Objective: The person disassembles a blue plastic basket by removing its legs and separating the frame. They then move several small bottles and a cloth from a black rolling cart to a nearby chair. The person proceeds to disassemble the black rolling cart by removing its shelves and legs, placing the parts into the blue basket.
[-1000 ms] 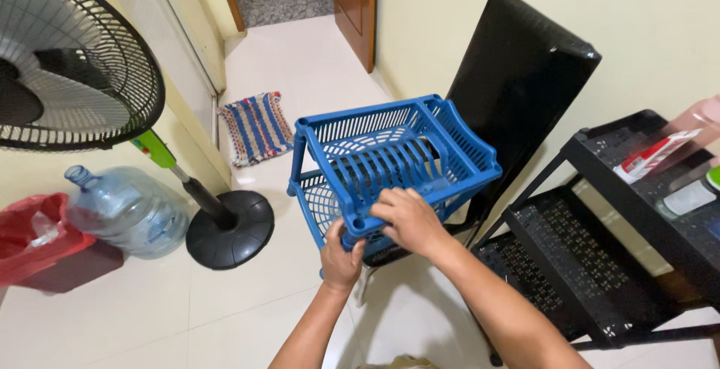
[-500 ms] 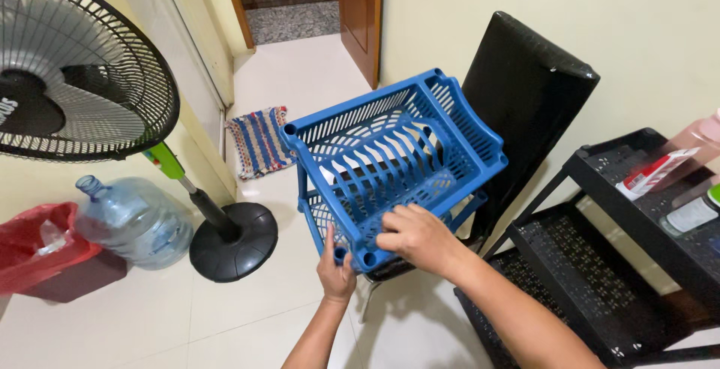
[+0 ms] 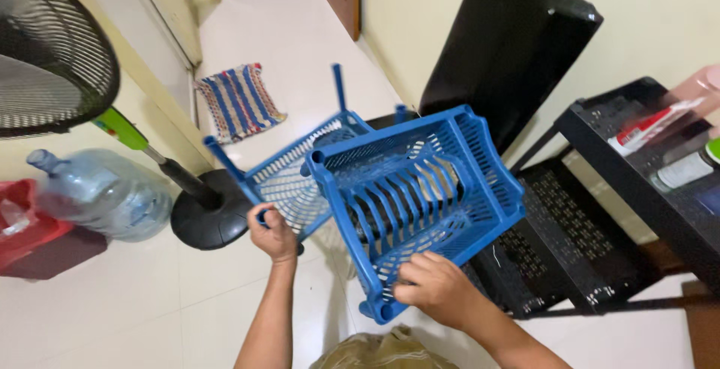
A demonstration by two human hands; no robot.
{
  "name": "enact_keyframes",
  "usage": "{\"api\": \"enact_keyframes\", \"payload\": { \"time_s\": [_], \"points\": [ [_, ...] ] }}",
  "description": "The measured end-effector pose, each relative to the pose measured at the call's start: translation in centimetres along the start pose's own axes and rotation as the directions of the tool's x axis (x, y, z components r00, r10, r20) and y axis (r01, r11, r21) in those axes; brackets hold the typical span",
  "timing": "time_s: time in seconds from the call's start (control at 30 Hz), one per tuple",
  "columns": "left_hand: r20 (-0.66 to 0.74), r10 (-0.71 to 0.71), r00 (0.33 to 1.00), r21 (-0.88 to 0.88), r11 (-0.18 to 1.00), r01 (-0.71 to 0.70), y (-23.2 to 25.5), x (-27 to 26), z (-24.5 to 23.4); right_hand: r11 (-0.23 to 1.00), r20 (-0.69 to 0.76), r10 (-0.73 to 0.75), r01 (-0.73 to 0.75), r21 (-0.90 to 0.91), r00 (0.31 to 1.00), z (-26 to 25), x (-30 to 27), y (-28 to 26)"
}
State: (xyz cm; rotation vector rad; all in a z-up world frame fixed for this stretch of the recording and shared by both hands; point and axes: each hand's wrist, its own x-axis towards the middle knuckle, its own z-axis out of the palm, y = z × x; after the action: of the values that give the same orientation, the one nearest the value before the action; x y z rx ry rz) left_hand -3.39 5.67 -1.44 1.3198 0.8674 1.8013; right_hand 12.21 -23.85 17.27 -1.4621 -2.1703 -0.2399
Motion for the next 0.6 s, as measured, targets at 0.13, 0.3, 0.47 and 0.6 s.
{"api": "enact_keyframes", "payload": {
  "time_s": [0.13,0.3,0.47,0.6],
  "points": [
    [-0.072,0.124,0.99,0.095,0.989,-0.117,-0.6,0.7,-1.0,0.994,0.094,0.09,-0.095,0.053,0.992,2.5,-1.9,-0.8],
    [-0.049,0.104,0.993,-0.047,0.993,-0.106,-1.2,1.0,-2.9,0.974,0.132,0.136,-0.156,0.161,0.982,6.4,-4.0,-2.1],
    [-0.025,0.071,0.997,-0.106,0.992,-0.073,-1.1,0.8,-6.0,0.945,0.264,0.201,-0.258,0.203,0.943,10.6,-6.3,-4.1],
    [0.02,0.004,1.0,-0.2,0.98,0.0,-0.6,0.6,-9.1,0.883,0.369,0.237,-0.358,0.304,0.899,15.8,-9.0,-5.0]
  ]
}}
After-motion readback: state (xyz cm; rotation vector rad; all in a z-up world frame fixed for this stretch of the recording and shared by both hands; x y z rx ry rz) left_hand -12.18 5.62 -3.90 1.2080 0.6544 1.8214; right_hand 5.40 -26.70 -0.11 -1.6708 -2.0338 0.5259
